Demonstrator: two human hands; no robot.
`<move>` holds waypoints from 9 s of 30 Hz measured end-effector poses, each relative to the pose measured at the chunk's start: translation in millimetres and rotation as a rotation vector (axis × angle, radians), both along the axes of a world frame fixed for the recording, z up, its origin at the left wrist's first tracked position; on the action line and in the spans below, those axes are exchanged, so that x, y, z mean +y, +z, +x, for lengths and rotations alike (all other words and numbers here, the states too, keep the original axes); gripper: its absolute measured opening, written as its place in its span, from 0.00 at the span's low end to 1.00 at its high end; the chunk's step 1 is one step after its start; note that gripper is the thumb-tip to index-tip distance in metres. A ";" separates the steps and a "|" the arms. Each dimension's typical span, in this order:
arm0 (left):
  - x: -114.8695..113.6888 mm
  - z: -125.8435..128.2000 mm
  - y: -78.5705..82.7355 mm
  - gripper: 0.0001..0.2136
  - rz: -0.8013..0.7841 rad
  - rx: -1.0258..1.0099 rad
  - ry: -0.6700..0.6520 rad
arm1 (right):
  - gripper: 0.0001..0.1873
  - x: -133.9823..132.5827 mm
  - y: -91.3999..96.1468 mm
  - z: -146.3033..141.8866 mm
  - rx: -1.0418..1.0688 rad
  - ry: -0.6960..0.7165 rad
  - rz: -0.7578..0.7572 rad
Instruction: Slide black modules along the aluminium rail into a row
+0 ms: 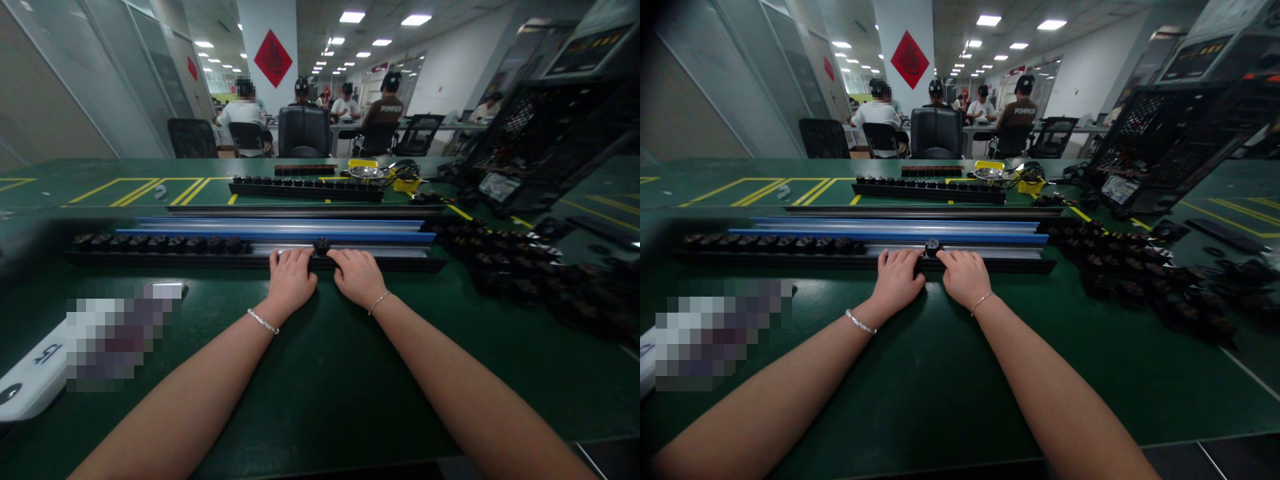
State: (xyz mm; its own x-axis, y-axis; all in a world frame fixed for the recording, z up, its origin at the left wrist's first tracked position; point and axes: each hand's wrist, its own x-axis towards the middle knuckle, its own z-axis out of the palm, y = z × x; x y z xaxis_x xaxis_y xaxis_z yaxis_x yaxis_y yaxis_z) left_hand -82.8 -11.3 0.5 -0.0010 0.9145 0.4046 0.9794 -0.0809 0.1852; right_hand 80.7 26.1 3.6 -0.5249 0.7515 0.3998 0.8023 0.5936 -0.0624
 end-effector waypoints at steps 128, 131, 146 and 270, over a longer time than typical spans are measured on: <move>-3.8 -2.8 -1.6 0.23 0.029 0.088 -0.063 | 0.19 13.9 10.5 26.3 -0.058 0.017 -0.083; -3.9 -2.9 -1.6 0.23 0.033 0.090 -0.067 | 0.19 13.4 11.1 27.1 -0.059 0.011 -0.082; -2.4 -3.6 -3.2 0.23 0.037 0.092 -0.071 | 0.18 18.2 8.7 33.7 -0.013 0.056 -0.059; -2.5 -4.7 -3.2 0.23 0.038 0.096 -0.080 | 0.13 19.5 23.9 65.5 0.048 -0.091 -0.193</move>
